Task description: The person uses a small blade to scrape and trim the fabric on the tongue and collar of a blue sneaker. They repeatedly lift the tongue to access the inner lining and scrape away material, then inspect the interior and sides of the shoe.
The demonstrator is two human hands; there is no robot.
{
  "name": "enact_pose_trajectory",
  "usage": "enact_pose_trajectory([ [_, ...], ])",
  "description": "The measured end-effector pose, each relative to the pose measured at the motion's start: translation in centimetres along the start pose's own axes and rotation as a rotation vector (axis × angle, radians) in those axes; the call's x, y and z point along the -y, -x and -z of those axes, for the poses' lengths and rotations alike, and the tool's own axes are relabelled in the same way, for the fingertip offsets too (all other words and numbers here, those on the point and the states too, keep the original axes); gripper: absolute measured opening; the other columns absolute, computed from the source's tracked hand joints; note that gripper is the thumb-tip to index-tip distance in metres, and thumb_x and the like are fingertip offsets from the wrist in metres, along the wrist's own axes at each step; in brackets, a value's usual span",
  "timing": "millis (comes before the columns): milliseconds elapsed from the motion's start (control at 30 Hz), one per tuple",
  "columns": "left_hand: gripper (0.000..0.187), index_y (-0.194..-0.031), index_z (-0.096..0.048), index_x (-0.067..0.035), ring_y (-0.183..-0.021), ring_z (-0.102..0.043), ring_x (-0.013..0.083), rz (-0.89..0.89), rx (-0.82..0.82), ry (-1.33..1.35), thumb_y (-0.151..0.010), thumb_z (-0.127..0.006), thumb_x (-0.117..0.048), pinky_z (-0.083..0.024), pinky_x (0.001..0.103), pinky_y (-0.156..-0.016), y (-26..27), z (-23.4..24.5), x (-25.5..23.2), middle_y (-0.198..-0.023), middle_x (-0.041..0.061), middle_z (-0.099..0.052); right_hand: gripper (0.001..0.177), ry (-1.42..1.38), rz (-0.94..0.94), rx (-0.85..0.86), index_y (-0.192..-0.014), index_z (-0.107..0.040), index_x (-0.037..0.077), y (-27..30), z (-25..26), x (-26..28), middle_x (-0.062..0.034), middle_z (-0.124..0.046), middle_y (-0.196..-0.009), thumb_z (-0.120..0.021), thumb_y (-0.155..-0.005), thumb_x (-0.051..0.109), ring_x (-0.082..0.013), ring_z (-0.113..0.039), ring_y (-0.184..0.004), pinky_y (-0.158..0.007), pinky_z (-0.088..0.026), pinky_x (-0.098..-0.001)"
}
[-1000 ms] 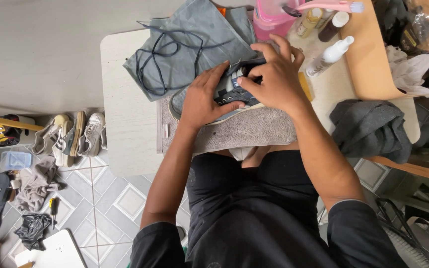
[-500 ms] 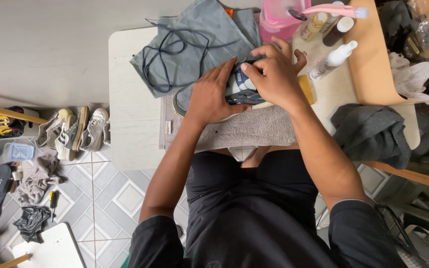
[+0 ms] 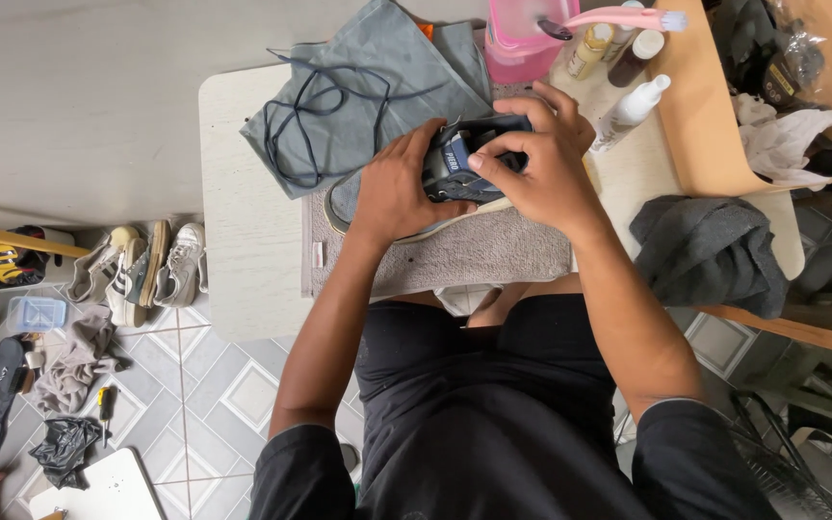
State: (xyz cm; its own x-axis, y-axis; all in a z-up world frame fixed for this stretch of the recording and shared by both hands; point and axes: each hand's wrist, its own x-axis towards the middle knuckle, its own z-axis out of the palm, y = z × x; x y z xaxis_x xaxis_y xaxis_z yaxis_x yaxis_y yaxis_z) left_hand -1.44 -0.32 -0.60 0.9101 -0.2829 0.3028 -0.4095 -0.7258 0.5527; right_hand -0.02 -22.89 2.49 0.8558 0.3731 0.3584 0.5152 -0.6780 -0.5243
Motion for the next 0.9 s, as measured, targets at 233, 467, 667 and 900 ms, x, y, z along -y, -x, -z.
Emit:
enact_pose_trajectory([
  [233, 0.107, -0.149, -0.042, -0.013, -0.123, -0.064, 0.0358, 0.004, 0.029, 0.003, -0.068, -0.084, -0.068, -0.053, 0.050, -0.093, -0.3, 0.4, -0.2, -0.138, 0.014, -0.065, 0.028, 0.188, -0.011, 0.004, -0.083, -0.082, 0.026, -0.5, -0.7, 0.6, -0.0032, -0.058, -0.145, -0.072, -0.095, 0.049, -0.0350, -0.028, -0.145, -0.107, -0.014, -0.0591],
  [467, 0.107, -0.147, -0.046, -0.009, -0.120, -0.064, 0.0386, -0.081, 0.184, 0.020, -0.070, -0.075, -0.077, -0.053, 0.055, -0.085, -2.5, 1.9, 0.6, -0.136, 0.018, -0.065, 0.041, 0.208, -0.111, 0.094, -0.060, -0.073, 0.017, -2.3, -2.2, 0.7, 0.0021, -0.063, -0.137, -0.071, -0.094, 0.040, -0.0316, -0.034, -0.141, -0.103, -0.014, -0.0652],
  [667, 0.115, -0.148, -0.045, -0.007, -0.117, -0.065, 0.0420, -0.053, 0.232, 0.047, -0.063, -0.081, -0.075, -0.052, 0.054, -0.086, -2.8, 1.3, 1.1, -0.140, 0.018, -0.063, 0.042, 0.146, -0.185, 0.025, -0.058, -0.070, 0.019, -2.7, -2.4, 1.5, 0.0077, -0.068, -0.129, -0.069, -0.097, 0.036, -0.0286, -0.037, -0.140, -0.103, -0.015, -0.0635],
  [900, 0.108, -0.145, -0.049, -0.009, -0.118, -0.067, 0.0372, -0.077, 0.159, 0.125, -0.064, -0.085, -0.071, -0.054, 0.051, -0.087, -2.3, 0.6, 1.6, -0.137, 0.015, -0.066, 0.038, -0.028, -0.112, 0.109, -0.077, -0.078, 0.019, -2.1, -1.3, 0.7, 0.0087, -0.058, -0.145, -0.062, -0.102, 0.043, -0.0256, -0.027, -0.148, -0.109, -0.010, -0.0562],
])
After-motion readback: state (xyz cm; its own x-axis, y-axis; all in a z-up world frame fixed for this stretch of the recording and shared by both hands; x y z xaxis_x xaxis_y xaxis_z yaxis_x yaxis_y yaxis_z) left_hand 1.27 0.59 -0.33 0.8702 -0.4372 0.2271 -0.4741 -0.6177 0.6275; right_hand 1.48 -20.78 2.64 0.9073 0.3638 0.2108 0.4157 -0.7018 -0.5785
